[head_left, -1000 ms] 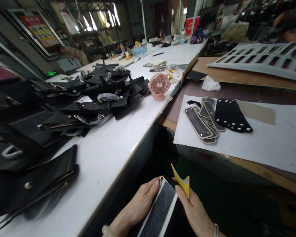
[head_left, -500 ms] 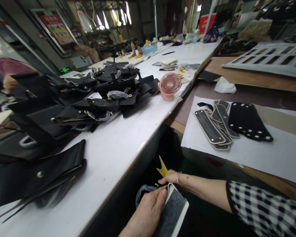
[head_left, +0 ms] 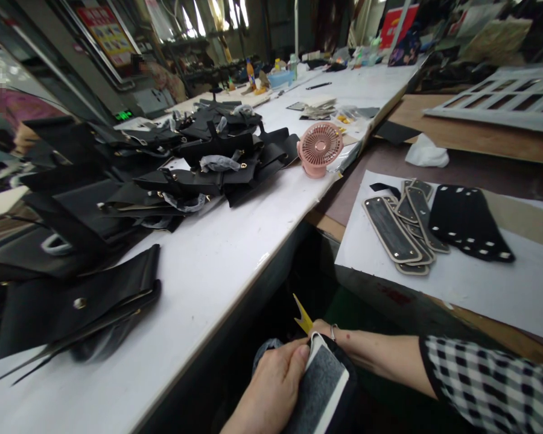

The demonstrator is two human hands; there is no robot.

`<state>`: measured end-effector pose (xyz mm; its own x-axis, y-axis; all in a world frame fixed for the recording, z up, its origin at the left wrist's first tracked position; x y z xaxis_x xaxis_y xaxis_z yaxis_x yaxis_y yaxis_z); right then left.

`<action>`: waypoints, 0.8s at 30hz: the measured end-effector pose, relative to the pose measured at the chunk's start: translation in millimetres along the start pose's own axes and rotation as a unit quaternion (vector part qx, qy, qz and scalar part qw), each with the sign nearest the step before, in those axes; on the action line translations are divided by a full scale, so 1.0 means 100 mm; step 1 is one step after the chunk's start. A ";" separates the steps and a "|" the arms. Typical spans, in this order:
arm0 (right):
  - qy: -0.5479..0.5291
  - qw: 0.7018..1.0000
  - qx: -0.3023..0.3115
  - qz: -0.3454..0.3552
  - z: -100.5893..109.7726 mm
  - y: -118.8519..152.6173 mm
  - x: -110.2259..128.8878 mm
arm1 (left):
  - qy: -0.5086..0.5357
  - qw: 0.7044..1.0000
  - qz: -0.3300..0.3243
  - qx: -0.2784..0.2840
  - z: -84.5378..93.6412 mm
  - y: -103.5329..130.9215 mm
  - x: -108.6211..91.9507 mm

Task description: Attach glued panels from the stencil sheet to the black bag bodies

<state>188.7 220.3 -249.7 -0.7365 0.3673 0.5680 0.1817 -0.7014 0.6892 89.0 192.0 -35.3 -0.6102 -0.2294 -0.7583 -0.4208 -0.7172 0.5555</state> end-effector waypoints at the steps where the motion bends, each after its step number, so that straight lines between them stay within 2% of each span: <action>1: -0.004 1.000 0.016 -0.024 -0.02 0.02 -0.03 | 0.000 1.000 0.001 -0.001 0.00 0.00 0.00; 4: -0.008 0.997 0.045 -0.064 0.01 0.11 -0.01 | -0.008 1.000 0.003 -0.017 0.01 0.01 0.03; 7: 0.001 0.997 0.048 -0.053 0.16 0.19 0.08 | -0.011 0.999 -0.009 -0.045 0.05 0.01 0.03; 9: 0.009 0.999 0.033 -0.027 0.38 0.28 0.12 | -0.015 0.998 -0.019 -0.054 0.06 0.01 0.03; 12: -0.003 1.000 0.006 0.027 0.84 0.49 0.17 | -0.012 0.998 -0.022 -0.054 0.05 0.00 0.05; 14: -0.026 0.998 0.015 0.059 1.14 0.70 0.21 | -0.001 0.998 -0.026 -0.052 0.05 0.00 0.06; 16: -0.054 0.991 0.094 0.080 1.27 0.94 0.30 | 0.021 0.998 -0.013 -0.059 0.07 -0.02 0.11; 18: -0.065 0.962 0.247 0.098 1.16 1.21 0.43 | 0.039 0.996 0.010 -0.074 0.09 -0.03 0.18; 19: -0.035 0.945 0.308 0.109 1.10 1.32 0.49 | 0.045 0.995 0.019 -0.082 0.11 -0.04 0.21; 20: 0.011 0.932 0.342 0.123 1.06 1.38 0.55 | 0.048 0.995 0.026 -0.087 0.11 -0.04 0.23; 21: 0.067 0.927 0.342 0.139 1.06 1.38 0.59 | 0.051 0.994 0.029 -0.089 0.11 -0.05 0.24; 22: 0.126 0.931 0.305 0.158 1.11 1.30 0.66 | 0.054 0.994 0.030 -0.088 0.11 -0.05 0.25; 24: 0.213 0.937 0.192 0.199 1.27 1.12 0.84 | 0.064 0.993 0.038 -0.086 0.10 -0.04 0.26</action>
<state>229.6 249.9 -67.5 -0.7384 -0.2111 0.6405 0.6585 -0.4305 0.6173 67.8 196.0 -54.0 -0.5400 -0.3613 -0.7602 -0.2486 -0.7945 0.5541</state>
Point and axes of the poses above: each hand's wrist, its own y-axis away from the middle knuckle, its own z-axis out of the back of the hand, x = y × z, the point moved 10 cm from there along -y, towards the middle knuckle, and after that the axes turned 6 degrees about z, right-handed, at the moved point
